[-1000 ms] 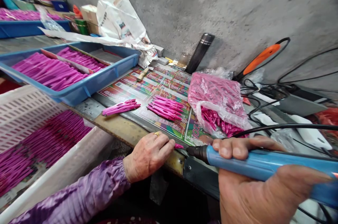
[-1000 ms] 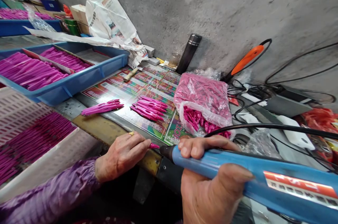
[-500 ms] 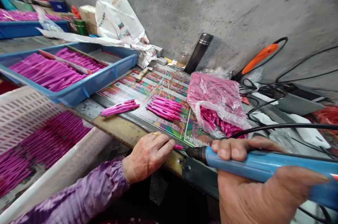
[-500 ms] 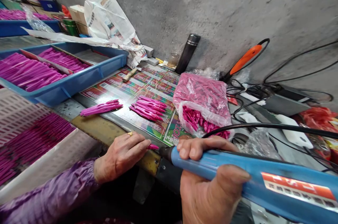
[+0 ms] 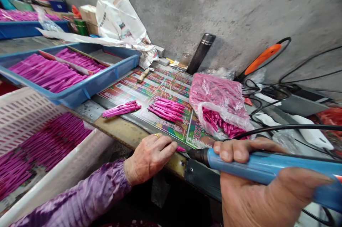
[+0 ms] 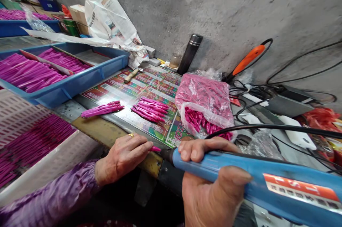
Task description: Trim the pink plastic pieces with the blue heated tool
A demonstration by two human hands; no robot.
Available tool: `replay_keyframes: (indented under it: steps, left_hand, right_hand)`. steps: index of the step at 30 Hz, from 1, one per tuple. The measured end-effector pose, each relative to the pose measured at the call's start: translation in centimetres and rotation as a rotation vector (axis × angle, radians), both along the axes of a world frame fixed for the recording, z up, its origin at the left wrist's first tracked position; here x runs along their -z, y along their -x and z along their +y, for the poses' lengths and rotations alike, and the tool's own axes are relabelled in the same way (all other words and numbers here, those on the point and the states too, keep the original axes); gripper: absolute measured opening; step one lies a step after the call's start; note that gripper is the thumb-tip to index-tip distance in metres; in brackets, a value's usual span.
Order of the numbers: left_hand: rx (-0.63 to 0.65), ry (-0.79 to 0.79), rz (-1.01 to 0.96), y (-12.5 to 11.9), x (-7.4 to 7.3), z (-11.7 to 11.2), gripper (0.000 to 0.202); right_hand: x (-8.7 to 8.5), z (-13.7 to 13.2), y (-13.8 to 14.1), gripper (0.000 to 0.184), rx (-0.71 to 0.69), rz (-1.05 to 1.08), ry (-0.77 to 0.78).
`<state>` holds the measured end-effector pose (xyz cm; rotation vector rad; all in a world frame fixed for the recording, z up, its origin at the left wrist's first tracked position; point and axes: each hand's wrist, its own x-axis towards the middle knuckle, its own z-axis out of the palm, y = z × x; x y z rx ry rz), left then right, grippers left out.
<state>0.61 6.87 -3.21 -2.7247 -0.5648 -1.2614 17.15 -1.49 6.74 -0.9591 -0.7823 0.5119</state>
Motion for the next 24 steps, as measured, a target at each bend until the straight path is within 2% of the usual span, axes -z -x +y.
replay_keyframes:
  steps: [7,16,24]
  left_hand:
    - [0.016,0.019,0.001,0.1,0.18,0.02,0.016]
    - [0.014,-0.012,-0.02,0.23,-0.29,-0.16,0.017]
    - [-0.003,-0.007,-0.008,-0.06,0.02,-0.13,0.016]
  right_hand:
    - [-0.13,-0.05,0.23,0.057,-0.004,-0.02,0.014]
    - [-0.26,-0.11,0.34,0.057,-0.008,-0.032,0.001]
    - [-0.16,-0.14,0.19,0.057,-0.005,-0.038,-0.013]
